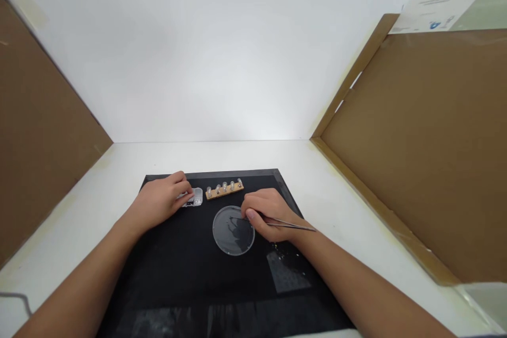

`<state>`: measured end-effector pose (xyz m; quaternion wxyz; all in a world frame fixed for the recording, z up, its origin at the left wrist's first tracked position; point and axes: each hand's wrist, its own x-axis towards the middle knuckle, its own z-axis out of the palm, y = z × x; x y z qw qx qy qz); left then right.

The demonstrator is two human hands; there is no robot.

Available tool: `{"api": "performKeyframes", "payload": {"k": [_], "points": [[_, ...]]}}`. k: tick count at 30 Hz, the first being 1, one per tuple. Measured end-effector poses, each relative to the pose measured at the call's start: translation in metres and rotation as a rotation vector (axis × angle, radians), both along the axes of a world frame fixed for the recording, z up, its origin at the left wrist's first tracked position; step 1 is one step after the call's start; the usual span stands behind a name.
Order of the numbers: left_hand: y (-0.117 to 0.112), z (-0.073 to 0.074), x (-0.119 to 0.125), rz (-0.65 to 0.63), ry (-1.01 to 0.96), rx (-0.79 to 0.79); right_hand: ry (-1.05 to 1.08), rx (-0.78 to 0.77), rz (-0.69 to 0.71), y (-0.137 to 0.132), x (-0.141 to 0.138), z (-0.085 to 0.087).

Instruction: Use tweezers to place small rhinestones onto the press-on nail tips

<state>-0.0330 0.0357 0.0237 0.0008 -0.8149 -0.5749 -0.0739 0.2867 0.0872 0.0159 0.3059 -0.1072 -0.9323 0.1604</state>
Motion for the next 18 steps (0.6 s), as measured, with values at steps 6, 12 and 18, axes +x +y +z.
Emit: {"api": "performKeyframes", "payload": {"k": [6,12,18], "points": [[-0.0001,0.0025,0.0001,0.072,0.005,-0.004,-0.003,0.004,0.001,0.0006,0.0,-0.0003],[-0.0009,0.0022,0.0004,0.003,-0.041,0.032,-0.007,-0.01,-0.004,-0.0003,-0.0002,0.0019],[-0.0008,-0.0001,-0.0001,-0.064,-0.073,0.045,-0.006,-0.009,-0.005,-0.0004,-0.0006,0.0024]]}}
